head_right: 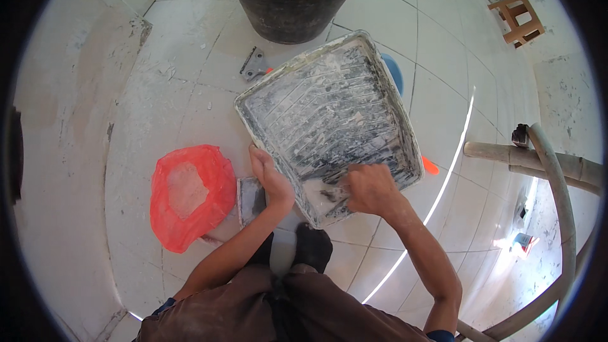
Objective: Apply plaster or filler to a wall using a spatula and trowel.
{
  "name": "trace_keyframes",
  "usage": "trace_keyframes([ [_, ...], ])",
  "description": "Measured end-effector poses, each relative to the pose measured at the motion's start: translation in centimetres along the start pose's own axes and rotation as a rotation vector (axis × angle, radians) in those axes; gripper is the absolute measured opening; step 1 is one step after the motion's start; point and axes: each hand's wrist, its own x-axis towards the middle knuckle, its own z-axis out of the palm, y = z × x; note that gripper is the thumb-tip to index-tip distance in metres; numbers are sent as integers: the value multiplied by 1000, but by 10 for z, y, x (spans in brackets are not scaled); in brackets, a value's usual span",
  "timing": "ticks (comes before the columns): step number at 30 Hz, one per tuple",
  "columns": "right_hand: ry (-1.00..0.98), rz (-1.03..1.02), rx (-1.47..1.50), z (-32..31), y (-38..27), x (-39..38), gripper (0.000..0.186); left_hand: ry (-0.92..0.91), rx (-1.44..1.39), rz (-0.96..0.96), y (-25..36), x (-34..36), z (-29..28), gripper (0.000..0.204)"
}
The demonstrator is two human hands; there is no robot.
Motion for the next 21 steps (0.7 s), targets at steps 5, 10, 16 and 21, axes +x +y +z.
trace_keyframes([
  [5, 18, 32, 10, -3, -2, 0, 16, 14, 23, 23, 2, -1, 1, 41],
  [10, 5, 23, 34, -13, -3, 2, 21, 43, 23, 37, 4, -2, 4, 43],
  [16, -15, 2, -4, -2, -3, 1, 15, 5, 30, 9, 4, -1, 0, 47],
  [21, -33, -1, -2, 3, -2, 5, 17, 8, -16, -7, 7, 0, 2, 43],
])
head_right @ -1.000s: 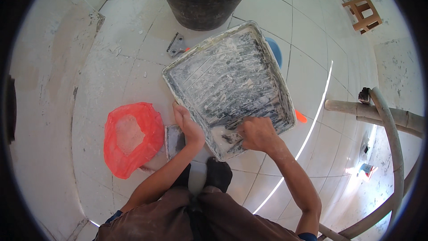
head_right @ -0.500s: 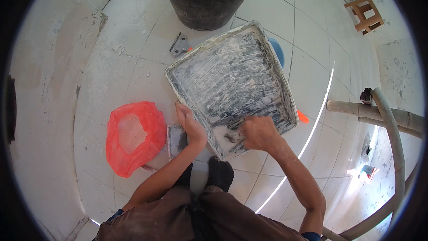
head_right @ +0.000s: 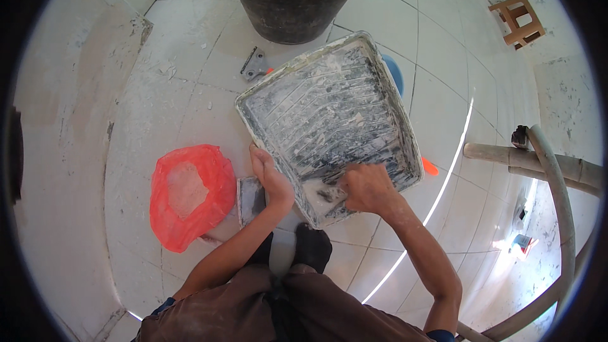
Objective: Apply plaster or filler to a wall using a spatula and trowel.
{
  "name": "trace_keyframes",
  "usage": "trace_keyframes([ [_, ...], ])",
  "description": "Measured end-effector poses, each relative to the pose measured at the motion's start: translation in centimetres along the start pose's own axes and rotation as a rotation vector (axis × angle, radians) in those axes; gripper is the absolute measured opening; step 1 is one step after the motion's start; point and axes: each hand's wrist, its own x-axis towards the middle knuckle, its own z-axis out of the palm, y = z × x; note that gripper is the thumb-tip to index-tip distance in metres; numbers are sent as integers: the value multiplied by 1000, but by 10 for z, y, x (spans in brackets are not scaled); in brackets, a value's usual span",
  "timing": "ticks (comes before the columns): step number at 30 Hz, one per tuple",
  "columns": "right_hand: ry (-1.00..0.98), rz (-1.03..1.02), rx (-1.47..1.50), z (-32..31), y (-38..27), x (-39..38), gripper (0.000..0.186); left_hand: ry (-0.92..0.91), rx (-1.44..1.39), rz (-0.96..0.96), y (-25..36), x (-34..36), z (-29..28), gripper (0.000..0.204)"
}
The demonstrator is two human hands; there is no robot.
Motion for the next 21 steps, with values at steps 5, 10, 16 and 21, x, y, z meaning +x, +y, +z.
trace_keyframes([
  [5, 11, 1, 21, -7, -4, -1, 23, 4, 19, -21, 0, -2, 0, 43],
  [10, -19, -4, -35, -7, -3, -3, 15, 18, 65, 12, 1, -2, 1, 45],
  [16, -21, -19, -28, 0, 3, 1, 16, -36, -41, -24, -2, 0, -1, 45],
  [21, 23, 37, 32, -4, 7, -2, 15, -21, 12, -20, -7, 0, -6, 45],
])
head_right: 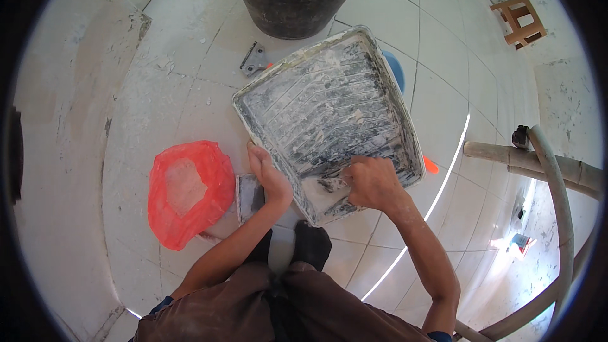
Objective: Apply plaster or filler to a wall using a spatula and trowel.
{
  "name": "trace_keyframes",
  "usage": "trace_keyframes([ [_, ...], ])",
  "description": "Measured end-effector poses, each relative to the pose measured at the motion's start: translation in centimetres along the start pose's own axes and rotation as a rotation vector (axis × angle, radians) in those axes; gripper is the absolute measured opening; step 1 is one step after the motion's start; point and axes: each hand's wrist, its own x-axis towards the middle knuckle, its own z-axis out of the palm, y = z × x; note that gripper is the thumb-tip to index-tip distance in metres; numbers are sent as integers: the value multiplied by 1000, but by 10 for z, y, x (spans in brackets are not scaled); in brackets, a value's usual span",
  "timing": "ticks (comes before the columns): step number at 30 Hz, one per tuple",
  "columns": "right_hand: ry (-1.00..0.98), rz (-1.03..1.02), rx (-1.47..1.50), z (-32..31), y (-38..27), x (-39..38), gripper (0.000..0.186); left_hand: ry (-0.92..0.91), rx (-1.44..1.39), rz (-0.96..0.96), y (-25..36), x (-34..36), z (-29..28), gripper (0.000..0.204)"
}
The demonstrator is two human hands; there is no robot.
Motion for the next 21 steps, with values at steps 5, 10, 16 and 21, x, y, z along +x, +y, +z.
trace_keyframes([
  [5, -75, -2, -50, -1, -7, 1, 13, 31, 15, 12, 2, 0, 3, 44],
  [10, -34, -42, -37, 5, -2, 6, 12, -6, -91, -8, 2, 1, 5, 44],
  [16, -53, 17, -42, -10, -1, 3, 23, -13, 39, 33, 1, 1, 2, 43],
  [21, -6, 18, 5, -7, 7, -5, 19, 13, 52, 20, 3, 1, 5, 43],
])
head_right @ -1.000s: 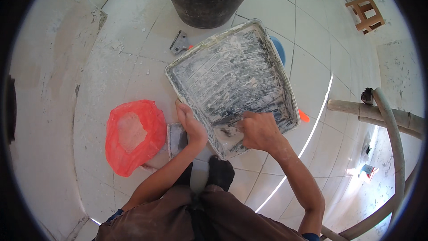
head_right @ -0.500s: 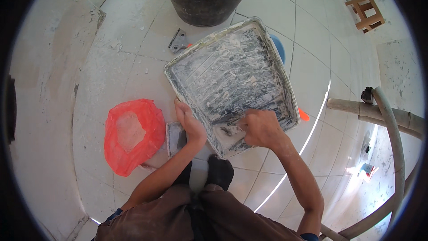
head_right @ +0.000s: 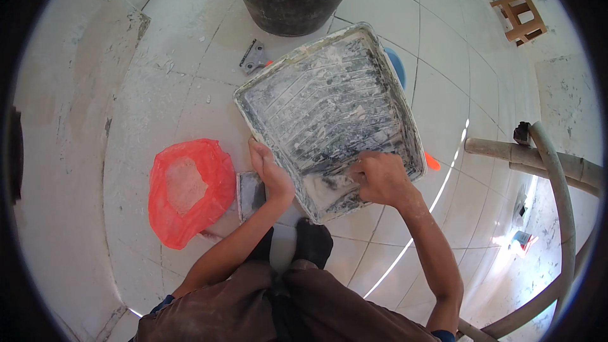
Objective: Apply plaster or filler to a wall using a spatula and trowel.
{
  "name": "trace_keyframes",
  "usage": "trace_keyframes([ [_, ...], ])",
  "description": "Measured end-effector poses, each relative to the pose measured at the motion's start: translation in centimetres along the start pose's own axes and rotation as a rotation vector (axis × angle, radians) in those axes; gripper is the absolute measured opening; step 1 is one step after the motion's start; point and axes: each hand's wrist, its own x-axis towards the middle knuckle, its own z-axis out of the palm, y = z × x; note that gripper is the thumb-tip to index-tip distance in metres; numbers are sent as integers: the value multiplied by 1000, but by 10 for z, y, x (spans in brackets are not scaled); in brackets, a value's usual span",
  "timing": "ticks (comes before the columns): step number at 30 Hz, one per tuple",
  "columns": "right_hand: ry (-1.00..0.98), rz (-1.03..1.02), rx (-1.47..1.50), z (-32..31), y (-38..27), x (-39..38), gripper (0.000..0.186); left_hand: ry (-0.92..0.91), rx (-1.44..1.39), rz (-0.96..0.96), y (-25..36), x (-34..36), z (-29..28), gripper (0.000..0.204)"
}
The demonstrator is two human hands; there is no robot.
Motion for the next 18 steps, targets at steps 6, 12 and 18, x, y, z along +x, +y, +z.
trace_keyframes([
  [6, -32, 1, 66, 10, 1, 1, 18, -14, 23, -15, -5, 1, -5, 43],
  [12, -43, 10, 68, 14, 3, -1, 16, 14, -29, 12, 4, -2, 3, 42],
  [18, -71, 15, 28, 10, -7, -1, 16, 41, -4, 14, 5, -2, 3, 40],
])
